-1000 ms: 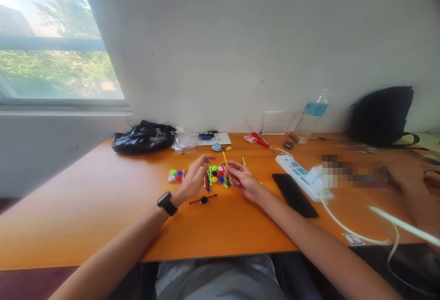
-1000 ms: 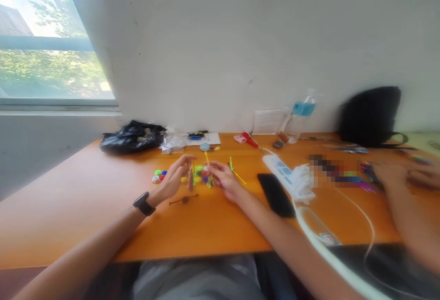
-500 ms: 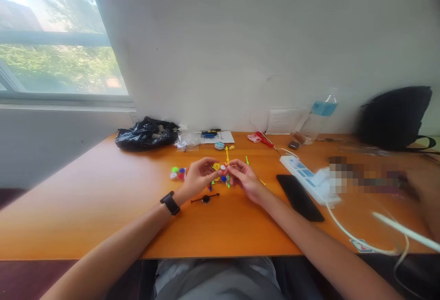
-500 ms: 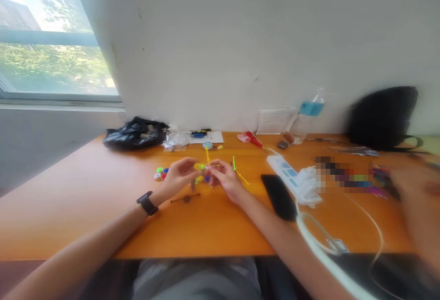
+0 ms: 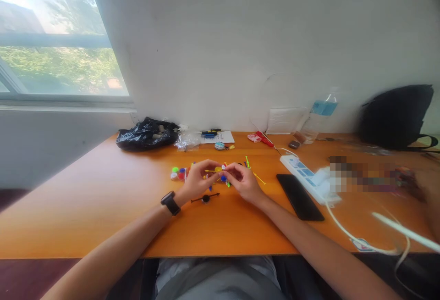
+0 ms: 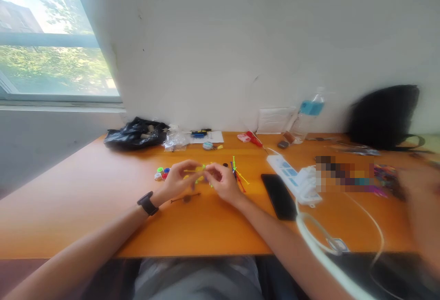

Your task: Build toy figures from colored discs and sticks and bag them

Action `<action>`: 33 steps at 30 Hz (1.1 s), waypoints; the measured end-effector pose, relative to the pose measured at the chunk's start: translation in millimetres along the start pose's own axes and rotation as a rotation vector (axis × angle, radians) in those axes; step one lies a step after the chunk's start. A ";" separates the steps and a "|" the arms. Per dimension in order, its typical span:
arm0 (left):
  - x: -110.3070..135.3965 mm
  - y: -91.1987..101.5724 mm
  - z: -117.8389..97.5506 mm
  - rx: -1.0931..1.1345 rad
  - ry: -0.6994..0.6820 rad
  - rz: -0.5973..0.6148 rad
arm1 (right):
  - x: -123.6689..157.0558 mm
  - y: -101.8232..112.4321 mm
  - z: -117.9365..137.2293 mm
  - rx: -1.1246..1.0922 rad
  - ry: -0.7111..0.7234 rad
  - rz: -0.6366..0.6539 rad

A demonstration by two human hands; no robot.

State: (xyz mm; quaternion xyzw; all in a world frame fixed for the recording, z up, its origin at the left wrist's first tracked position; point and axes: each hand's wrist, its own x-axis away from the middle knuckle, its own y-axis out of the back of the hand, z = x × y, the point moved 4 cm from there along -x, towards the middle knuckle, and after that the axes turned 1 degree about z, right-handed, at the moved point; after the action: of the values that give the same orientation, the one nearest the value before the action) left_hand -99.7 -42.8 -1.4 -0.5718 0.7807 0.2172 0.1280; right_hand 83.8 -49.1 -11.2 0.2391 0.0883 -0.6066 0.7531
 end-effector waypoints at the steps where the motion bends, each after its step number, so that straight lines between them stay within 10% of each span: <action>1: 0.0 0.7 -0.2 -0.030 -0.029 0.004 | 0.9 0.9 1.4 0.067 0.032 0.000; 20: -0.1 4.5 -10.3 -0.346 -0.223 0.004 | 4.4 6.1 11.4 0.349 0.207 0.022; 33: -5.6 9.9 -11.2 0.313 0.216 0.267 | -4.4 13.4 16.2 0.129 0.099 0.049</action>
State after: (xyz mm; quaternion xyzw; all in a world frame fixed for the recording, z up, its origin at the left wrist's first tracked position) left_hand -106.8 -41.0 12.8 -0.4568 0.8827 0.0458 0.1009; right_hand 93.0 -50.8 8.1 0.3188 0.0803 -0.5799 0.7454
